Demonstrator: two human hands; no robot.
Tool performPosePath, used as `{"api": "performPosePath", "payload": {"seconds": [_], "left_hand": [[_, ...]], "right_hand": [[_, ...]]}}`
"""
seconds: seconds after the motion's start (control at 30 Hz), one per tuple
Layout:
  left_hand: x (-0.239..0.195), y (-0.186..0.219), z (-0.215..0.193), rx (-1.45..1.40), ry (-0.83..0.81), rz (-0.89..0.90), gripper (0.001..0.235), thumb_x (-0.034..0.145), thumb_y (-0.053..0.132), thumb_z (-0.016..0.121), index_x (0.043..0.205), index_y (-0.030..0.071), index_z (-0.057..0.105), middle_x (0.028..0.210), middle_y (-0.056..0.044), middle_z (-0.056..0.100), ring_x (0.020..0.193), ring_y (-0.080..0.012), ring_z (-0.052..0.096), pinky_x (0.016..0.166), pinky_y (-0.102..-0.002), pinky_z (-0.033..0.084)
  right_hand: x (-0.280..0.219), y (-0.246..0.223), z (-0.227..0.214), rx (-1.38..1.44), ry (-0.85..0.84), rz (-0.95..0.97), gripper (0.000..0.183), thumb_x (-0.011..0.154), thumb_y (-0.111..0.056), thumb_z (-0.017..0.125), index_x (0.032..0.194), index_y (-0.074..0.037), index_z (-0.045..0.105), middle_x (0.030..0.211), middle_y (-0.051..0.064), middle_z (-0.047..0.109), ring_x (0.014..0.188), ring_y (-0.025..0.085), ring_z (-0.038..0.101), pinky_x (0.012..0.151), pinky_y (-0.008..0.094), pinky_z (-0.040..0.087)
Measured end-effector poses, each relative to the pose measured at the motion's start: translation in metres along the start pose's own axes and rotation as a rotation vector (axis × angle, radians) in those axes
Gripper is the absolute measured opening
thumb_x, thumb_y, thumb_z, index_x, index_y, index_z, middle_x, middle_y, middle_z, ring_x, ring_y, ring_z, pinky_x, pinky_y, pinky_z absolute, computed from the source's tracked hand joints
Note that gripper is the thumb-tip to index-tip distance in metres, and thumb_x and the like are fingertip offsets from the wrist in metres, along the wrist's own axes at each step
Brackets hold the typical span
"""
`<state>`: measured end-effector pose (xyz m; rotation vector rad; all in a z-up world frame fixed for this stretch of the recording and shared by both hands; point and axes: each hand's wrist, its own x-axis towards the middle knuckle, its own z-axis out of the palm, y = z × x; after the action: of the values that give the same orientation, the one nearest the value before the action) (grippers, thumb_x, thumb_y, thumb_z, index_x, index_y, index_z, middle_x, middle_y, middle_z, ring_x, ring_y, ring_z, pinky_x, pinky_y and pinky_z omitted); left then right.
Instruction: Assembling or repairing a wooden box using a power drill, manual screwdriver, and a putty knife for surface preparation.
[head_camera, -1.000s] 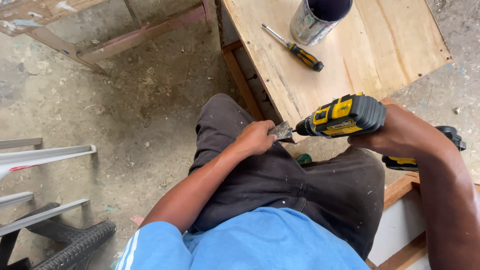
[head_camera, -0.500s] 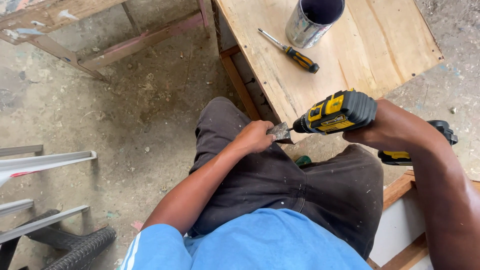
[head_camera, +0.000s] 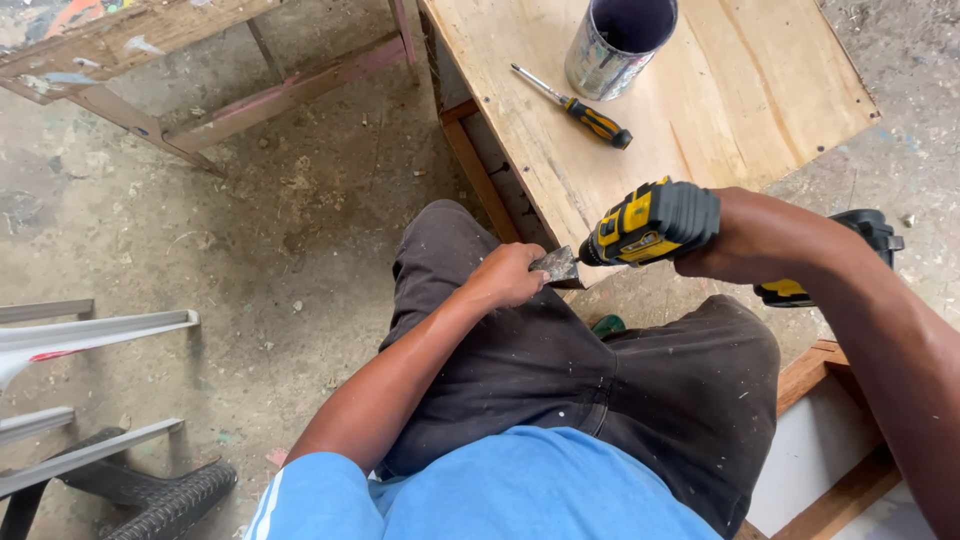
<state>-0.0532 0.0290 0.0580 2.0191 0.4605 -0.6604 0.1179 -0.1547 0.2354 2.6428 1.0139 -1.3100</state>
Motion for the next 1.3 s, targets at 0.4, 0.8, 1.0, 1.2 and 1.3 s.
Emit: {"api": "performPosePath", "payload": {"seconds": [0.4, 0.8, 1.0, 1.2, 1.3], "left_hand": [[0.000, -0.001, 0.003, 0.022, 0.031, 0.037, 0.032, 0.096, 0.024, 0.060, 0.123, 0.008, 0.067, 0.103, -0.010, 0.071, 0.089, -0.0281, 0.064, 0.069, -0.043, 0.046], [0.000, -0.002, 0.008, 0.021, 0.051, 0.038, 0.048, 0.097, 0.029, 0.060, 0.140, 0.007, 0.058, 0.135, -0.015, 0.065, 0.118, -0.0336, 0.063, 0.087, -0.047, 0.051], [-0.008, 0.004, 0.009, -0.005, 0.027, 0.024, 0.052, 0.098, 0.027, 0.060, 0.145, 0.007, 0.053, 0.130, -0.013, 0.068, 0.117, -0.0329, 0.063, 0.091, -0.048, 0.051], [-0.015, 0.007, 0.006, 0.017, 0.050, 0.107, 0.019, 0.094, 0.030, 0.056, 0.099, 0.014, 0.064, 0.085, -0.004, 0.064, 0.071, -0.0212, 0.054, 0.062, -0.039, 0.036], [-0.032, 0.024, -0.010, -0.197, 0.025, -0.024, 0.042, 0.102, 0.050, 0.050, 0.089, 0.016, 0.070, 0.079, -0.004, 0.074, 0.065, -0.0168, 0.066, 0.067, -0.034, 0.048]], "right_hand": [[-0.010, -0.002, -0.004, 0.085, -0.026, 0.062, 0.047, 0.083, -0.009, 0.069, 0.129, -0.019, 0.071, 0.114, 0.004, 0.080, 0.099, 0.022, 0.070, 0.086, 0.039, 0.054], [-0.025, -0.014, -0.008, 0.124, -0.018, 0.103, 0.041, 0.086, -0.009, 0.067, 0.126, -0.018, 0.074, 0.105, 0.008, 0.079, 0.089, 0.024, 0.064, 0.078, 0.040, 0.050], [-0.020, 0.003, -0.003, 0.113, 0.019, 0.063, 0.033, 0.086, -0.012, 0.069, 0.118, -0.016, 0.077, 0.096, 0.006, 0.079, 0.084, 0.021, 0.063, 0.075, 0.038, 0.051], [-0.021, 0.022, 0.003, 0.253, 0.058, 0.058, 0.041, 0.081, -0.002, 0.073, 0.122, -0.010, 0.076, 0.095, 0.009, 0.080, 0.087, 0.022, 0.069, 0.079, 0.038, 0.054], [-0.026, 0.032, 0.007, 0.363, 0.080, 0.061, 0.038, 0.082, -0.004, 0.075, 0.120, -0.007, 0.076, 0.091, 0.015, 0.082, 0.081, 0.026, 0.074, 0.076, 0.039, 0.057]]}}
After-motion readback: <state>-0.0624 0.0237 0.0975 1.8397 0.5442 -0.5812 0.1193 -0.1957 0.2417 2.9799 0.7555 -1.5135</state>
